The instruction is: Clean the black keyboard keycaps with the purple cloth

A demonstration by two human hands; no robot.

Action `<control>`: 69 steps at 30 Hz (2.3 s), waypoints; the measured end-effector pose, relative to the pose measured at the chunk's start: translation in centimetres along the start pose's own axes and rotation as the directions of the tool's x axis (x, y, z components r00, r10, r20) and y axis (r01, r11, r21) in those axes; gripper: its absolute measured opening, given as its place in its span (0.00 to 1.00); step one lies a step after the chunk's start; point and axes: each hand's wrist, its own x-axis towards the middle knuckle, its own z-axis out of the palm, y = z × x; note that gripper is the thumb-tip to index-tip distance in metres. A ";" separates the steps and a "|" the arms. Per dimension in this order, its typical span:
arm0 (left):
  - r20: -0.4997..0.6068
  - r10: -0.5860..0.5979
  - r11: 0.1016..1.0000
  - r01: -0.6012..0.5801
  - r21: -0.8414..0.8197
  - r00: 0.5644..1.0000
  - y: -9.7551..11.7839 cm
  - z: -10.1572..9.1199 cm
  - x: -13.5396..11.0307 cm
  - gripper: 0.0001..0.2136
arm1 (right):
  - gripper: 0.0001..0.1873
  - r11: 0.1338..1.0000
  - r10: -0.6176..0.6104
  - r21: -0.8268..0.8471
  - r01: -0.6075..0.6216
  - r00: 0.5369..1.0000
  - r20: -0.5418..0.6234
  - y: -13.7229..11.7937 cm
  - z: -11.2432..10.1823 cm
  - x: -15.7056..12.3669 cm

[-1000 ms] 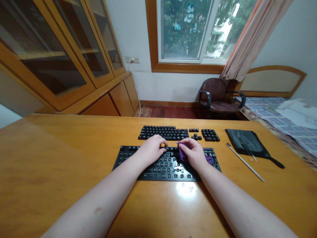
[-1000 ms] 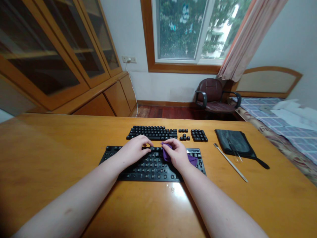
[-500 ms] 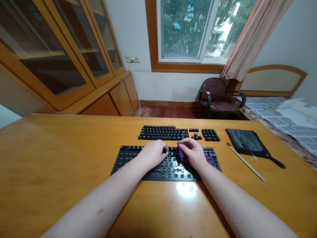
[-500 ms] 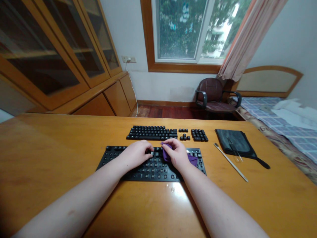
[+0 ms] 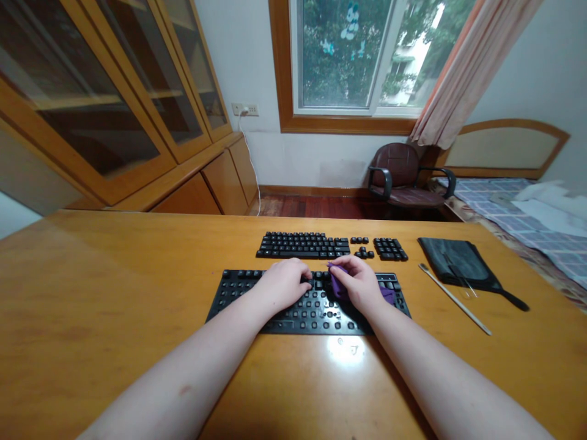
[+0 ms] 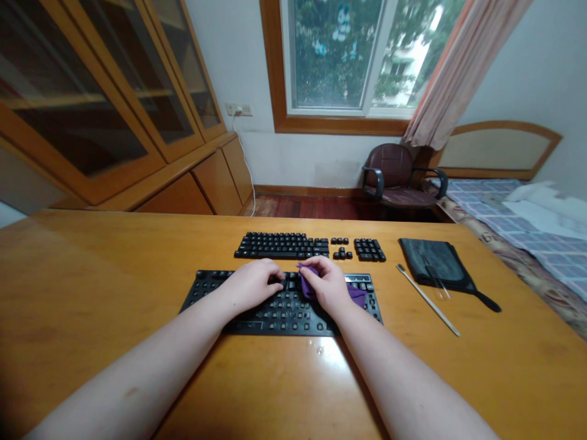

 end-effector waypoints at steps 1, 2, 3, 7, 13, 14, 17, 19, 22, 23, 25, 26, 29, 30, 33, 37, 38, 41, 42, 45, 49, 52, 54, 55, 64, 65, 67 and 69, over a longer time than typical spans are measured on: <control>0.021 -0.003 1.000 0.003 0.005 1.000 0.1 0.0 0.0 0.07 | 0.07 1.000 0.002 0.005 -0.002 1.000 -0.001 0.0 0.0 0.0; 0.039 -0.008 1.000 0.008 0.011 0.999 0.1 -0.1 0.0 0.07 | 0.07 1.000 0.006 0.010 -0.006 1.000 -0.002 0.0 0.0 0.0; 0.050 -0.015 1.000 0.014 0.018 0.999 0.2 -0.1 0.0 0.07 | 0.07 1.000 0.009 0.017 -0.009 1.000 -0.003 0.0 0.1 0.0; 0.040 -0.029 0.999 0.027 0.045 0.999 0.5 0.0 0.1 0.07 | 0.06 0.999 0.016 0.042 -0.016 1.000 -0.003 0.0 0.1 0.0; 0.019 -0.012 0.996 0.010 0.084 1.000 0.8 0.2 -0.1 0.05 | 0.06 0.999 0.008 0.031 -0.008 1.000 0.002 0.0 0.0 0.0; 0.015 -0.003 0.996 0.002 0.093 1.000 0.8 0.2 -0.1 0.05 | 0.06 0.999 0.008 0.032 -0.008 1.000 0.004 0.0 0.0 0.0; 0.021 0.028 0.995 -0.030 0.092 0.999 0.8 0.1 -0.1 0.06 | 0.07 0.999 0.007 0.033 -0.007 1.000 0.003 0.0 0.0 0.0; 0.035 0.036 0.997 -0.038 0.065 0.999 0.6 0.1 0.0 0.06 | 0.07 1.000 0.008 0.027 -0.008 1.000 0.001 0.1 0.0 0.0; 0.035 0.015 1.000 -0.015 0.011 0.999 0.2 0.2 0.2 0.07 | 0.06 1.000 0.006 0.023 -0.006 1.000 0.002 0.1 0.0 0.0; 0.030 0.012 1.000 -0.012 0.003 0.999 0.1 0.3 0.3 0.07 | 0.06 1.000 0.006 0.025 -0.006 1.000 0.003 0.1 0.0 0.0; 0.017 0.028 0.999 -0.028 0.017 0.999 0.0 0.4 0.4 0.06 | 0.06 1.000 0.008 0.027 -0.008 1.000 0.005 0.1 0.0 0.0; 0.013 0.049 0.998 -0.049 0.042 0.999 0.1 0.4 0.4 0.05 | 0.06 1.000 0.009 0.026 -0.010 1.000 0.004 0.1 0.1 0.0; 0.024 0.120 0.982 -0.123 0.142 0.992 0.7 0.1 0.2 0.05 | 0.06 1.000 0.013 0.019 -0.013 1.000 0.003 0.0 0.1 0.0; 0.038 0.137 0.974 -0.142 0.174 0.990 1.0 -0.1 0.0 0.06 | 0.06 1.000 0.013 0.015 -0.013 1.000 0.004 -0.1 0.1 -0.1; 0.102 0.139 0.954 -0.161 0.253 0.985 2.0 -0.7 -0.8 0.09 | 0.06 1.000 0.008 0.002 -0.008 1.000 0.010 -0.1 0.0 0.0; 0.175 0.053 0.954 -0.102 0.284 0.983 2.8 -1.2 -1.6 0.15 | 0.06 1.000 0.011 0.000 -0.011 1.000 0.006 -0.1 0.0 0.0; 0.191 0.035 0.957 -0.089 0.277 0.981 2.8 -1.3 -1.8 0.15 | 0.06 1.000 0.014 0.001 -0.014 1.000 0.003 -0.2 0.0 0.0; 0.237 -0.002 0.966 -0.059 0.251 0.972 2.7 -1.4 -1.8 0.15 | 0.07 1.000 0.021 -0.003 -0.021 1.000 -0.003 -0.3 0.0 0.0; 0.243 -0.006 0.968 -0.055 0.244 0.970 2.7 -1.5 -1.8 0.15 | 0.08 1.000 0.022 -0.008 -0.022 1.000 -0.002 -0.4 0.0 0.0; 0.241 0.026 0.977 -0.075 0.200 0.970 2.5 -1.8 -1.5 0.15 | 0.08 1.000 0.019 -0.018 -0.019 1.000 -0.006 -0.6 0.0 -0.1; 0.125 0.086 0.987 -0.101 0.123 0.988 1.7 -2.4 -0.7 0.15 | 0.08 1.000 0.023 -0.011 -0.023 1.000 -0.015 -0.6 0.0 -0.1; -0.057 0.023 0.996 -0.018 0.092 0.998 0.8 -2.8 -0.5 0.14 | 0.09 1.000 0.027 0.003 -0.027 0.999 -0.019 -0.7 0.0 -0.1; -0.108 -0.021 0.997 0.029 0.076 0.994 0.1 -3.2 -0.5 0.14 | 0.09 1.000 0.025 0.004 -0.025 1.000 -0.019 -0.6 0.0 -0.1; -0.113 -0.043 0.996 0.051 0.070 0.993 -0.3 -3.4 -0.4 0.14 | 0.09 1.000 0.023 0.000 -0.023 1.000 -0.017 -0.6 0.0 -0.1; -0.094 -0.126 0.986 0.135 0.102 0.988 -2.4 -2.7 8.6 0.14 | 0.07 1.000 0.009 0.028 -0.009 1.000 -0.004 -0.2 -0.1 0.0; -0.075 -0.127 0.985 0.135 0.108 0.989 -2.5 -2.4 10.0 0.14 | 0.06 1.000 0.011 0.026 -0.011 1.000 -0.003 -0.2 -0.1 -0.1; -0.040 -0.130 0.983 0.134 0.124 0.991 -2.5 -1.7 12.4 0.14 | 0.06 1.000 0.015 0.023 -0.015 1.000 -0.002 -0.3 -0.1 -0.1; -0.016 -0.142 0.981 0.143 0.129 0.990 -2.4 -1.0 14.2 0.13 | 0.07 0.999 0.019 0.029 -0.019 1.000 -0.002 -0.3 -0.1 -0.1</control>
